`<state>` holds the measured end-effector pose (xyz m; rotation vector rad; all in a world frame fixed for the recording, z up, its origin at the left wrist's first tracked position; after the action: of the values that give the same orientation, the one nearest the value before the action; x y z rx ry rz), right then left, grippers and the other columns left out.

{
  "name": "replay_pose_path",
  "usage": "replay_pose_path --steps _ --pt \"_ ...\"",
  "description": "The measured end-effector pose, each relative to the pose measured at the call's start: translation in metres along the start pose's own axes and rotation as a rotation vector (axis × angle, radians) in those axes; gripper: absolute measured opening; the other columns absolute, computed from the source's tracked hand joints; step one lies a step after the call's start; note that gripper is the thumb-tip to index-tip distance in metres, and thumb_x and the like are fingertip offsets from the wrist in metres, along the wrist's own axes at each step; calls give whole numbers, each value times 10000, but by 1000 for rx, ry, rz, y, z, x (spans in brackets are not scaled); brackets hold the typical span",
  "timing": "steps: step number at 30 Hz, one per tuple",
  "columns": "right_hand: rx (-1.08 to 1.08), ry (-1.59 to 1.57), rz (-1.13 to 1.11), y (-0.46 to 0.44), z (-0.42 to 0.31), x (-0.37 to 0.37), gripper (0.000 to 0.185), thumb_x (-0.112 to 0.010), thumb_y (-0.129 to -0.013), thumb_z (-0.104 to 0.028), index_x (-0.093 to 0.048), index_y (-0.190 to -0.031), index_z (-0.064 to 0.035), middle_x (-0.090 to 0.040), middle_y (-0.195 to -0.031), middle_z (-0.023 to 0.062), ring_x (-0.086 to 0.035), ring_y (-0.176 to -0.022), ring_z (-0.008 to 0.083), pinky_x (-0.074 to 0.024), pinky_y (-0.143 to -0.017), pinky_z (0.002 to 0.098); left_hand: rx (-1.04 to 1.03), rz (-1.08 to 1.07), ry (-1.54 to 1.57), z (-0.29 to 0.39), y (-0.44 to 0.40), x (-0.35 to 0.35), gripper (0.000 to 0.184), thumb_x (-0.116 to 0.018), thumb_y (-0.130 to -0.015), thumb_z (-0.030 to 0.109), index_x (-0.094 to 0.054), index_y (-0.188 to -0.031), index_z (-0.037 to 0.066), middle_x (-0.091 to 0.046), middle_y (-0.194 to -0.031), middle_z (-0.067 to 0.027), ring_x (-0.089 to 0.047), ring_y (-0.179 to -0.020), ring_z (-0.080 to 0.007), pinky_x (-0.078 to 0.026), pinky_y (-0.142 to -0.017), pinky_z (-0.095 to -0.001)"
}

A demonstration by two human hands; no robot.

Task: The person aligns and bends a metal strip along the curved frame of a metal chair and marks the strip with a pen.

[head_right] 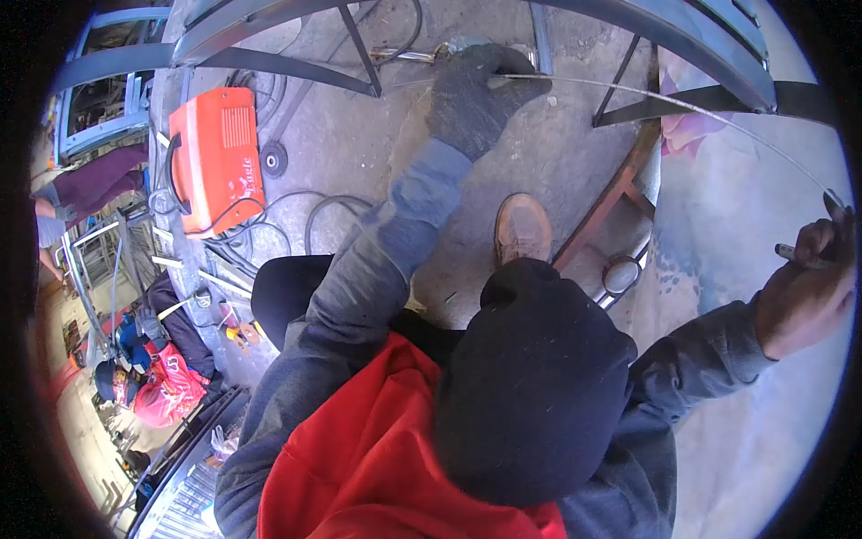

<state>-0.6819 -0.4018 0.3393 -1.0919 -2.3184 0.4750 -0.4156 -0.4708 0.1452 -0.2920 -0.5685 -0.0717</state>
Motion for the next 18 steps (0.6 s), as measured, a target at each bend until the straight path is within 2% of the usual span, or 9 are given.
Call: replay_pose_path --steps 8,10,11,13,14,16,18 --pt "-1 -69 47 -6 -2 1 366 -561 -965 -342 -597 -822 -6 -511 -688 17 -411 -514 60 -321 -431 190 -33 -9 60 -3 -3 6 300 -820 -736 316 -711 -890 83 -686 -891 -80 -664 -840 -209 -534 -780 -344" --pt "5 -87 53 -8 -2 2 362 -568 -962 -336 -598 -825 -2 -506 -683 14 -412 -509 60 -319 -425 189 -37 83 127 4 -5 11 256 -816 -698 338 -703 -792 129 -675 -819 -37 -629 -810 -245 -454 -793 -381" --pt "12 -105 58 -10 -3 3 358 -575 -959 -330 -599 -828 2 -502 -678 12 -412 -503 59 -318 -419 189 -36 85 126 6 -6 14 256 -816 -698 338 -703 -792 129 -675 -819 -37 -629 -810 -245 -454 -793 -381" --pt "-3 -104 56 -13 -4 4 357 -580 -957 -325 -600 -828 7 -514 -678 20 -413 -493 60 -317 -411 188 -89 37 -3 8 -10 20 354 -818 -728 374 -721 -891 76 -690 -904 -87 -663 -876 -223 -531 -794 -360" --pt "-19 -100 55 -13 -4 4 356 -586 -954 -320 -601 -828 12 -526 -678 28 -414 -484 61 -316 -403 187 -88 38 -3 8 -12 22 354 -818 -728 374 -721 -891 76 -690 -904 -87 -663 -876 -223 -531 -794 -360" --pt "7 -123 48 -13 -4 -1 361 -588 -953 -322 -601 -826 16 -546 -685 44 -416 -476 63 -316 -397 186 -125 88 -4 7 -16 25 288 -804 -701 392 -705 -794 137 -674 -812 -34 -624 -824 -251 -443 -814 -406" --pt "37 -132 40 -11 -5 -6 381 -588 -952 -339 -606 -814 15 -596 -711 85 -428 -470 67 -320 -388 185 -117 94 6 6 -16 27 291 -807 -698 392 -706 -794 136 -674 -810 -34 -625 -817 -251 -445 -818 -401"
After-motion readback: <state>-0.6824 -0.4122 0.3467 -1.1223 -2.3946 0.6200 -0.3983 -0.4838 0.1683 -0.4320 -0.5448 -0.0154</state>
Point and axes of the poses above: each hand's wrist, its own y-axis away from the middle knuckle, its own x-axis out of the back of the hand, z = x × y, the point moved 1 cm from there along -y, towards the middle knuckle
